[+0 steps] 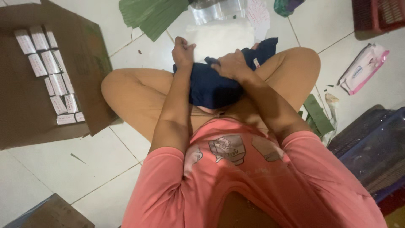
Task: The person sits on the floor wrapping white cylindrical items in green leaves, folding the leaf around each item and placing the wrapped items into a cardboard box alongside already wrapped ones. They repeatedly take new items and leaves from nearby trays and stack finished pieces in the box.
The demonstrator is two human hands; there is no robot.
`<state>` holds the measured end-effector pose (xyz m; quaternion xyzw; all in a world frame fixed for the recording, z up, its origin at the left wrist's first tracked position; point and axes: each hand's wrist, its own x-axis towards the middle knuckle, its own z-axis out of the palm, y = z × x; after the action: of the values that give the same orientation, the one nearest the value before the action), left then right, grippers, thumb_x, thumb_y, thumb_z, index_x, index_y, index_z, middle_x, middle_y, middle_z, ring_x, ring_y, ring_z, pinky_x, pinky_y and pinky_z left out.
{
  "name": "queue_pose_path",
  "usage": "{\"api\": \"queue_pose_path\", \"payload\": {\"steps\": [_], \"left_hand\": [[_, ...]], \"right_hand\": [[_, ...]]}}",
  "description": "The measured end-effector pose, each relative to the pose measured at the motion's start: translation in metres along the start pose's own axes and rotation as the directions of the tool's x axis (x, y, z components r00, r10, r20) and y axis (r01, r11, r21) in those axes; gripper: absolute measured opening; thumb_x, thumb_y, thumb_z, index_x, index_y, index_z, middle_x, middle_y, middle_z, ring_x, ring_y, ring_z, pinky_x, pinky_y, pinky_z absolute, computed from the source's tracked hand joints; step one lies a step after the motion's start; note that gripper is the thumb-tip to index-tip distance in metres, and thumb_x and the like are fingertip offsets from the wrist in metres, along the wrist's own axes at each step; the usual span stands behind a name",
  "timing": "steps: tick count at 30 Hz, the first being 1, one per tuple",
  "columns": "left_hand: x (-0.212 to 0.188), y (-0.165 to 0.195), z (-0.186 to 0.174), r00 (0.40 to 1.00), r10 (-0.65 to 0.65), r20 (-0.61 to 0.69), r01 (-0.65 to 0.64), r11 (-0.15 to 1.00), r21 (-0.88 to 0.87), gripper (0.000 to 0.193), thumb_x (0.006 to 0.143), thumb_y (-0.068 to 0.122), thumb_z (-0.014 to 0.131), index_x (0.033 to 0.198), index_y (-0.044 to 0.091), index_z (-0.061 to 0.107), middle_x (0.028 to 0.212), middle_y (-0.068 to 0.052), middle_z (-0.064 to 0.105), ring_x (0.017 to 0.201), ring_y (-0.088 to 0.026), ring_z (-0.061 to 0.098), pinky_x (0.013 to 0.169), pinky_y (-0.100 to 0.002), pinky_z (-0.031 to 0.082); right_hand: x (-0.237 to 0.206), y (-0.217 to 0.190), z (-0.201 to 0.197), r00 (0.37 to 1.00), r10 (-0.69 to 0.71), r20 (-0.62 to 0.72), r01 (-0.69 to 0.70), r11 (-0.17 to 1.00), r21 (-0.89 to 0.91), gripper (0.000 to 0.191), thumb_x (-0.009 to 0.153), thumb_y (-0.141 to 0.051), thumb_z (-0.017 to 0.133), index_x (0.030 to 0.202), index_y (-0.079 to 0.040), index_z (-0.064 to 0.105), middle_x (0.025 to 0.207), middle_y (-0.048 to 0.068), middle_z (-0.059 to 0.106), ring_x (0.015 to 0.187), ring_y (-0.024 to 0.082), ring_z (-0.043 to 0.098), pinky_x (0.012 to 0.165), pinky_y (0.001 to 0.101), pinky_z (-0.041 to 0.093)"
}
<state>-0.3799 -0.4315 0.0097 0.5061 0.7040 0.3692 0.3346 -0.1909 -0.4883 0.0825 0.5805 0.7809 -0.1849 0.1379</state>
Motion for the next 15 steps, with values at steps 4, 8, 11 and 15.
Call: {"api": "queue_pose_path", "payload": {"steps": [4, 8, 11, 15], "left_hand": [[0.003, -0.002, -0.008, 1.000, 0.022, -0.020, -0.023, 0.998, -0.060, 0.040, 0.071, 0.014, 0.089, 0.093, 0.007, 0.057, 0.078, -0.009, 0.071, 0.073, -0.027, 0.071, 0.070, -0.039, 0.055], [0.004, -0.003, -0.018, 1.000, -0.013, 0.027, 0.016, 0.993, -0.115, 0.038, 0.075, 0.014, 0.088, 0.095, 0.007, 0.056, 0.077, -0.010, 0.070, 0.072, -0.028, 0.071, 0.071, -0.039, 0.057], [0.004, -0.001, -0.024, 0.998, -0.033, 0.046, 0.040, 0.987, -0.158, 0.038, 0.077, 0.011, 0.085, 0.099, 0.006, 0.055, 0.083, -0.012, 0.071, 0.077, -0.028, 0.071, 0.074, -0.040, 0.056], [0.006, 0.002, -0.022, 0.998, 0.063, -0.005, -0.063, 0.988, -0.138, 0.037, 0.076, 0.008, 0.084, 0.099, 0.005, 0.055, 0.091, -0.014, 0.069, 0.084, -0.030, 0.068, 0.076, -0.041, 0.054]], "right_hand": [[0.027, -0.015, 0.003, 0.950, 0.244, 0.192, -0.256, 0.966, 0.037, 0.033, 0.094, -0.028, 0.057, 0.112, -0.009, 0.078, 0.117, 0.019, 0.074, 0.108, 0.037, 0.070, 0.090, 0.0480, 0.052], [0.048, -0.012, 0.011, 0.942, 0.314, 0.117, -0.308, 0.949, -0.066, 0.033, 0.087, -0.024, 0.061, 0.110, -0.008, 0.077, 0.115, 0.020, 0.071, 0.106, 0.036, 0.068, 0.086, 0.0457, 0.054], [0.049, -0.010, 0.009, 0.949, 0.314, 0.021, -0.310, 0.944, -0.118, 0.031, 0.084, -0.023, 0.063, 0.108, -0.008, 0.077, 0.117, 0.019, 0.069, 0.109, 0.036, 0.066, 0.084, 0.0455, 0.054], [0.038, 0.001, 0.000, 0.967, 0.191, 0.167, -0.175, 0.979, -0.105, 0.034, 0.095, -0.024, 0.057, 0.115, -0.007, 0.078, 0.127, 0.019, 0.072, 0.121, 0.037, 0.066, 0.096, 0.0482, 0.054]]}}
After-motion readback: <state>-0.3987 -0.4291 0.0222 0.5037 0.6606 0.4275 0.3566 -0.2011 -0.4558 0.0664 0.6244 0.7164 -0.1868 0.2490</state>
